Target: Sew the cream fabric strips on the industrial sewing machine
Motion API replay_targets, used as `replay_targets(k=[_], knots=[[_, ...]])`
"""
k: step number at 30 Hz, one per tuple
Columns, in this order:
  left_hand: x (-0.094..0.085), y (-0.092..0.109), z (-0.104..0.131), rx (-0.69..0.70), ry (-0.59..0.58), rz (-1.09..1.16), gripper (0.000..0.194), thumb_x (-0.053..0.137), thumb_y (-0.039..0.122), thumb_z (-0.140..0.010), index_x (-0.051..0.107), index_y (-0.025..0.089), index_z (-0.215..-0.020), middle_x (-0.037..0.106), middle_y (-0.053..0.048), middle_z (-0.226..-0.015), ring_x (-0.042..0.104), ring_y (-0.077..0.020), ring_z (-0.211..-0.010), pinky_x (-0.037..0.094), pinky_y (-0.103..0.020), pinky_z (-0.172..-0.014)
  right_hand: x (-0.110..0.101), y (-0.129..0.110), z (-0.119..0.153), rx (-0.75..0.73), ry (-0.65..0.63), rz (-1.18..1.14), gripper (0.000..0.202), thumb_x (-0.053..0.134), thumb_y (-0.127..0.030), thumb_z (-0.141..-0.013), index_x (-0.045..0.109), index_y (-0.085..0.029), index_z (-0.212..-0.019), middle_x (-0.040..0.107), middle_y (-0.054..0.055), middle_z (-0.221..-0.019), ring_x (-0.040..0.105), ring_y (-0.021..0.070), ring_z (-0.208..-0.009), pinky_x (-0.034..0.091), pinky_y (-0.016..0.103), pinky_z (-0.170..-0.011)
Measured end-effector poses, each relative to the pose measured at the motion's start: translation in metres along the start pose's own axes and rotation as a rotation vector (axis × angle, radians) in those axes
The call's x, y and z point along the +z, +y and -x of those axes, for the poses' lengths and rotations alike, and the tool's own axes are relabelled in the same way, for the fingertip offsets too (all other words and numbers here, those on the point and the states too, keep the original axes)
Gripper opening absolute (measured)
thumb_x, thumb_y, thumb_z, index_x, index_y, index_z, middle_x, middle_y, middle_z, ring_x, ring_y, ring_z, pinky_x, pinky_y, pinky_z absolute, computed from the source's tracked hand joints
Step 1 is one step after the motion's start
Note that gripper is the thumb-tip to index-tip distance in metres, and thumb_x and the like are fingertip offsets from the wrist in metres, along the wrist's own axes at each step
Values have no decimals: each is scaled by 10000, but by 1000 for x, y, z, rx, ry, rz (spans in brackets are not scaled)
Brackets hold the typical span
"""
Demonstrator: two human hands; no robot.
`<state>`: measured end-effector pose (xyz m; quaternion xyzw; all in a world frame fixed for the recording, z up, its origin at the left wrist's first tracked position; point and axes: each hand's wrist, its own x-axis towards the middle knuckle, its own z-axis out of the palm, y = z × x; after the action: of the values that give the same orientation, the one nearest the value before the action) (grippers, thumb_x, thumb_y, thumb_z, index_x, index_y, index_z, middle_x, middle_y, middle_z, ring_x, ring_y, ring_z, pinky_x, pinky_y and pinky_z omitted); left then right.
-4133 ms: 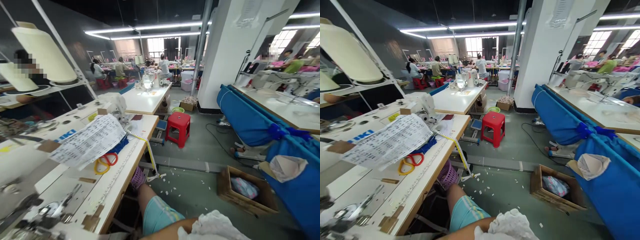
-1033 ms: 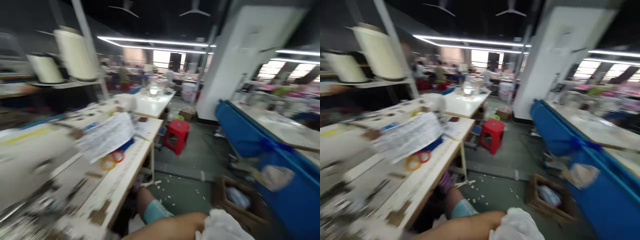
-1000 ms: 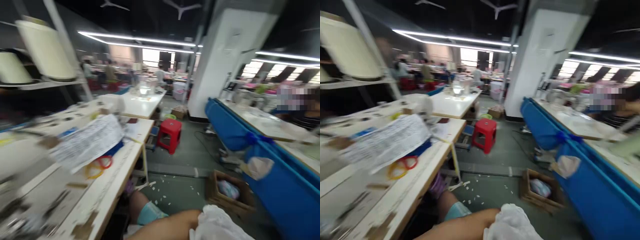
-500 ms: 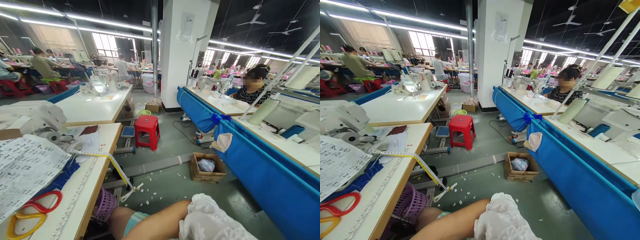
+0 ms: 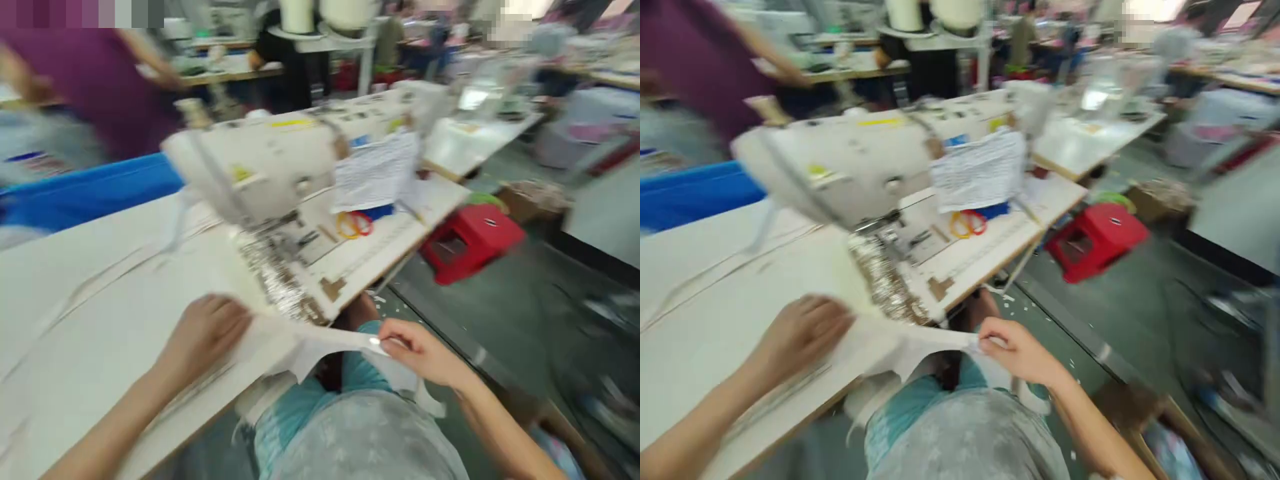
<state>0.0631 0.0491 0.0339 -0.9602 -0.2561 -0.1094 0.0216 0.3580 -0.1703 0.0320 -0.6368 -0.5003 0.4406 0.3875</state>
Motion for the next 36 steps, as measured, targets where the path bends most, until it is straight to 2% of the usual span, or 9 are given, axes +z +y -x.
replay_targets(k=[1,4,7,10,14,19,25,30,36], knots=[[-1,-2,15,-77,13,-21,234,453,293,-1025,647,205,-927,663,-62,-1007,616,-202,-907,539,-387,-822,2,2,-4,53,14,13,381,589,-562,-852,648,-208,-725,573,-14,-666,494,134,-642,405,218,-588],[2,-3,31,-229,57,-80,221,456,233,-996,630,167,-1115,631,-145,-1139,576,-281,-1053,496,-452,-898,7,8,-13,159,-20,56,395,618,-578,-833,641,-207,-698,528,-19,-615,439,126,-573,366,216,-511],[8,0,35,-146,18,-33,253,400,201,-1017,640,151,-1078,644,-136,-1095,598,-245,-971,525,-387,-827,9,15,-12,208,-28,77,424,635,-612,-808,639,-207,-682,515,-18,-592,437,126,-544,372,218,-482],[12,5,45,-76,52,26,288,387,225,-1033,622,129,-1168,636,-150,-1199,592,-256,-1100,526,-403,-924,5,21,-9,233,-32,147,443,625,-632,-806,654,-210,-677,589,19,-650,507,147,-564,419,231,-495],[16,8,54,-65,83,13,339,413,242,-1025,584,74,-1264,569,-204,-1357,514,-310,-1288,463,-443,-1045,4,14,-14,45,150,374,398,648,-603,-798,667,-221,-690,684,92,-918,637,217,-821,497,243,-638],[14,5,52,-80,24,-18,452,385,274,-1017,526,-5,-1344,548,-236,-1386,554,-312,-1222,450,-429,-1026,59,-34,-50,-143,260,494,218,537,-430,-943,628,-232,-930,661,25,-766,601,154,-648,467,225,-595],[15,4,53,-94,-34,-70,474,365,307,-1015,538,27,-1357,520,-215,-1434,552,-300,-1202,440,-418,-993,143,-76,-136,-403,87,654,187,413,-316,-982,562,-204,-992,657,6,-731,586,139,-563,401,232,-549],[25,5,56,-95,64,-90,511,337,317,-1017,549,-18,-1340,550,-236,-1392,469,-358,-1330,372,-471,-1085,163,-79,-176,-467,26,893,250,371,-241,-958,564,-168,-1100,709,51,-771,674,209,-690,399,263,-588],[24,6,56,-107,72,-120,513,329,319,-1020,559,-10,-1339,565,-222,-1384,500,-347,-1312,387,-452,-1071,168,-78,-180,-405,-19,984,271,385,-216,-957,584,-177,-1136,742,63,-843,704,226,-744,399,279,-606]])
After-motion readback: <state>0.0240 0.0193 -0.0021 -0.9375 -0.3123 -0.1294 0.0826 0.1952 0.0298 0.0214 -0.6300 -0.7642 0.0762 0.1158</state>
